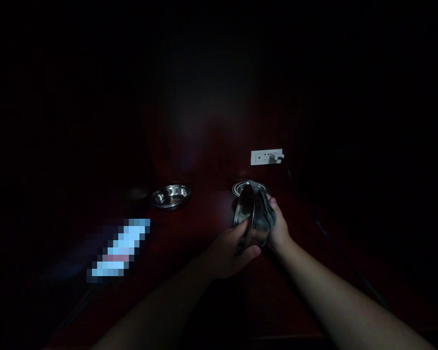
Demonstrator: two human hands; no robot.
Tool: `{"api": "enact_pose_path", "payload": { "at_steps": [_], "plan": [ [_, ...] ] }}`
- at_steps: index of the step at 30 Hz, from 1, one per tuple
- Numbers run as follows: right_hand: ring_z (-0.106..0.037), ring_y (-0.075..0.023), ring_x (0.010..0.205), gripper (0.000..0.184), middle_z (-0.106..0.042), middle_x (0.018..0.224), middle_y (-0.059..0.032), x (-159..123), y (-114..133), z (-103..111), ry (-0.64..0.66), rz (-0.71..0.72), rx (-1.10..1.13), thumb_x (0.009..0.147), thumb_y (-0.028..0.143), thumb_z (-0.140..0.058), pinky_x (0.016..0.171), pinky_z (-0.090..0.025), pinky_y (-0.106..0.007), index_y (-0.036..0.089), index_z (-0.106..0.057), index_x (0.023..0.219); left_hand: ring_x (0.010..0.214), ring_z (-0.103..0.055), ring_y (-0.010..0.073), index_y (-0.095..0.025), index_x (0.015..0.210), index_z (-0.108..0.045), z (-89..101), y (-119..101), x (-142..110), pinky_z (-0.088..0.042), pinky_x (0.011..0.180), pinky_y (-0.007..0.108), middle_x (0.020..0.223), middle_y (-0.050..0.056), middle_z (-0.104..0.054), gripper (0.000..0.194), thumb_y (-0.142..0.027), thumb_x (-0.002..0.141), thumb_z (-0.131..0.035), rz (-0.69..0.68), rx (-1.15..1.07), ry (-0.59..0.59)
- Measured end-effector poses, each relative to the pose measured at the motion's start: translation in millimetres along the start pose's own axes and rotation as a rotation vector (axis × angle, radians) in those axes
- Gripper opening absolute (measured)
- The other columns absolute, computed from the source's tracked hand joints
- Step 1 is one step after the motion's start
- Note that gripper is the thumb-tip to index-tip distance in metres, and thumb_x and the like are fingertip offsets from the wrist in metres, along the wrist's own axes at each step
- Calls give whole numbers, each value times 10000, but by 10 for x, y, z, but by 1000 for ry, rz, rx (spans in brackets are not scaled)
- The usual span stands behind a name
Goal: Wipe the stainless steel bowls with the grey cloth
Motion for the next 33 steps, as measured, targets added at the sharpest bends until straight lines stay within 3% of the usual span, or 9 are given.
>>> {"api": "enact_pose_path", "payload": {
  "at_steps": [3,8,14,22,28,33],
  "plan": [
    [-544,-244,1119,455,-582,1187,-45,-37,41,8,16,-26,5,834,545,-404,1004,-386,-451,255,-506,1169,921,-587,181,-154,1151,-474,14,12,6,-447,830,309,1042,80,-620,297,-223,864,-443,-7,21,-14],
    [-445,-232,1210,498,-479,1286,-42,-86,242,-11,149,175,-198,832,525,-437,1064,-302,-410,270,-411,1259,860,-563,162,-158,1069,-481,21,44,5,-438,798,295,966,60,-605,223,-181,854,-424,23,96,-60],
    [-409,-245,1242,583,-418,1353,-83,-146,354,-99,245,320,-353,838,519,-431,1068,-291,-421,226,-333,1332,646,-461,111,-181,911,-428,7,113,3,-403,590,239,748,-11,-496,177,-118,753,-479,97,110,-165],
    [-364,-254,1280,550,-396,1366,-104,-172,359,-146,233,412,-487,858,440,-431,1088,-263,-447,210,-319,1345,589,-447,107,-186,969,-427,9,174,29,-386,540,241,700,-24,-466,293,-64,704,-456,149,84,-181],
    [-362,-251,1282,523,-410,1358,-107,-151,360,-145,201,406,-558,862,398,-442,1089,-256,-453,205,-335,1336,737,-538,143,-165,1248,-344,27,90,50,-448,666,271,875,25,-562,554,-38,712,-404,92,70,-217],
    [-389,-241,1258,502,-426,1342,-100,-145,362,-136,187,378,-529,872,413,-423,1078,-274,-443,213,-341,1326,557,-427,104,-169,1114,-470,63,123,42,-381,530,240,679,-25,-489,433,-38,707,-402,50,156,-184]
  ]
}}
Point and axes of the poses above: each hand's wrist, its own x-axis towards the middle knuckle, its own z-axis out of the back of the hand, y = z × x, the point moved 3 cm from there along x, towards the middle knuckle
